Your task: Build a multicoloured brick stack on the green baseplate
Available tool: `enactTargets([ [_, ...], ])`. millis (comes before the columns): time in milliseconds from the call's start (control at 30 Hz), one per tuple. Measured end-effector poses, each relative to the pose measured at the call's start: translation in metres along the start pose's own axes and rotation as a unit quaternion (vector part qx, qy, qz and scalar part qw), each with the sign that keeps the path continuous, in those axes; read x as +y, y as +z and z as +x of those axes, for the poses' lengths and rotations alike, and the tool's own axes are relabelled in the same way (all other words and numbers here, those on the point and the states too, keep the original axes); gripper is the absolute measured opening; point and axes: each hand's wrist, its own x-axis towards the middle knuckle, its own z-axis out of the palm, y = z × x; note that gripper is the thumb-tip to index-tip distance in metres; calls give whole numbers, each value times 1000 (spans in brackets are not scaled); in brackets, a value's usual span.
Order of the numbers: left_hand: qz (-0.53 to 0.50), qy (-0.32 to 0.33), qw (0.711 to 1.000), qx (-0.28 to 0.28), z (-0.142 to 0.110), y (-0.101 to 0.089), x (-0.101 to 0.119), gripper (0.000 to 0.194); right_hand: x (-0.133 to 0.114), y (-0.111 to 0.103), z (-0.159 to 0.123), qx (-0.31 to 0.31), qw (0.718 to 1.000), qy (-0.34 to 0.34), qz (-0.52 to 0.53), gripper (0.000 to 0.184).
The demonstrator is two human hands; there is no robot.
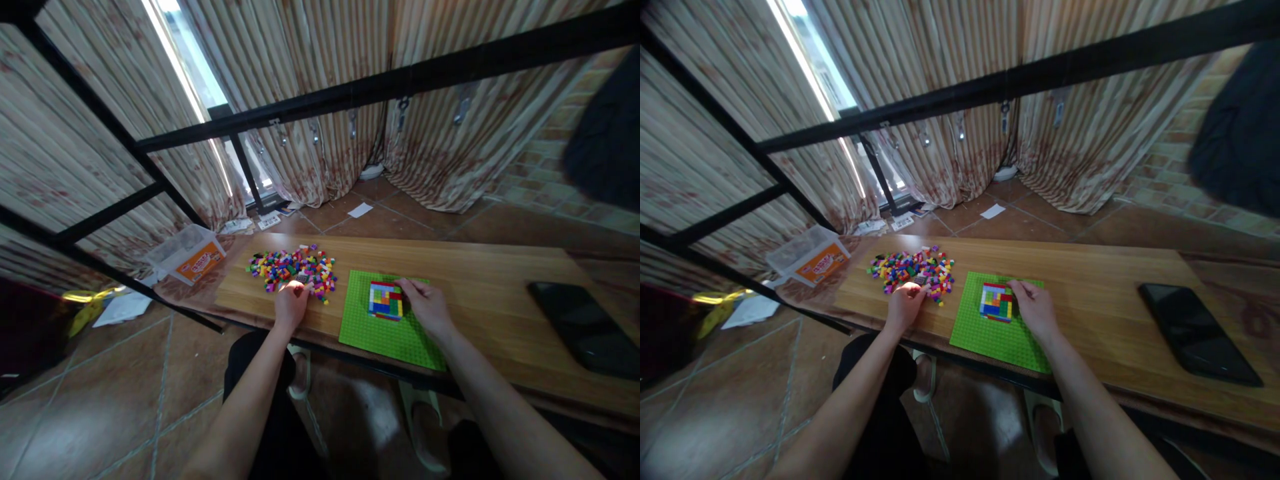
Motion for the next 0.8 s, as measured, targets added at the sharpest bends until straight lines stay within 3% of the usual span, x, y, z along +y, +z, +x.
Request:
enactTargets([
  [200, -178, -62, 982, 0, -25, -6, 3, 13, -1, 2, -1, 42, 999, -8, 18, 39],
  [300, -318, -114, 938, -84, -52, 2, 21, 18, -14, 3, -10, 60, 994, -93, -16, 35],
  [400, -398, -127, 899, -136, -73, 10, 51, 21, -35, 2, -28, 14, 979, -199, -52, 27],
  [567, -409, -71, 886, -207, -79, 15, 96, 16, -59, -1, -58, -112, 938, -314, -95, 26],
  [700, -402, -17, 883, -242, -78, 20, 111, 15, -58, -5, -61, -134, 913, -365, -124, 20],
  [800, -392, -21, 889, -236, -77, 27, 114, 17, -54, -13, -53, -137, 909, -356, -167, 20],
])
